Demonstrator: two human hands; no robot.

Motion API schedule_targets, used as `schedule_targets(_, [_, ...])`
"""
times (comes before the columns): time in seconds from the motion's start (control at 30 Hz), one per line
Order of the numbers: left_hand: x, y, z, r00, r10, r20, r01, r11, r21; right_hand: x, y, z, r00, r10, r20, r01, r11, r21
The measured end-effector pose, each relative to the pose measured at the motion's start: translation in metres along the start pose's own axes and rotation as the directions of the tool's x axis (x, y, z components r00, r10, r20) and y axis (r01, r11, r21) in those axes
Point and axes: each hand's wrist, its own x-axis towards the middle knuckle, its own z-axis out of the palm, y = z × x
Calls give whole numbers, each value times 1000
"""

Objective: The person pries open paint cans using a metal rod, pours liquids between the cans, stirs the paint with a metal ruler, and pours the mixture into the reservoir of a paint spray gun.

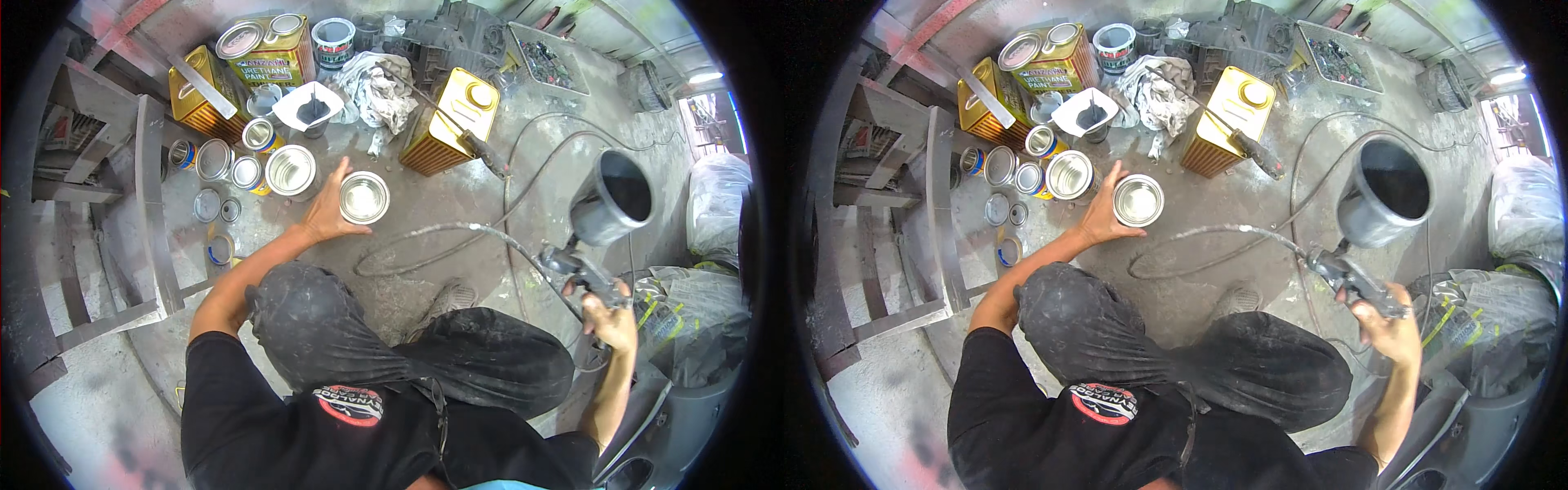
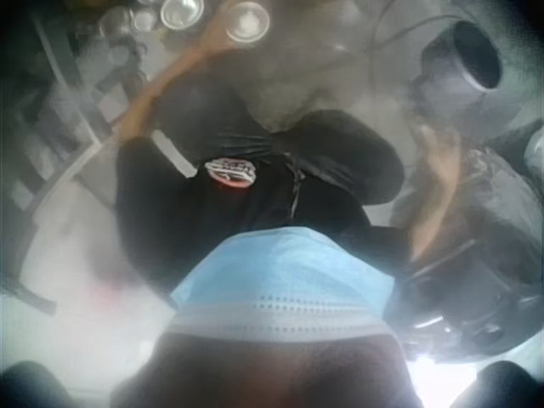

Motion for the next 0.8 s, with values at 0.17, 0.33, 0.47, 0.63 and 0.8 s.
schedule_targets(0.17, [-15,-14,35,949,-190,-252,161,978,-132,45,48,45,998,-33,54,37,996,-82])
schedule_targets(0.33, [-7,6,32,945,-231,-232,207,970,-124,106,92,106,937,-333,105,344,931,-121])
schedule_targets(0.47, [-5,24,4,946,-123,-300,139,990,33,139,98,142,817,-545,189,567,819,-90])
schedule_targets(0.63, [4,63,-38,940,-51,-338,49,999,-13,151,114,161,817,-522,244,554,828,-85])
schedule_targets(0.8, [9,79,-80,947,-59,-316,30,995,-96,164,113,172,806,-547,227,575,814,-79])
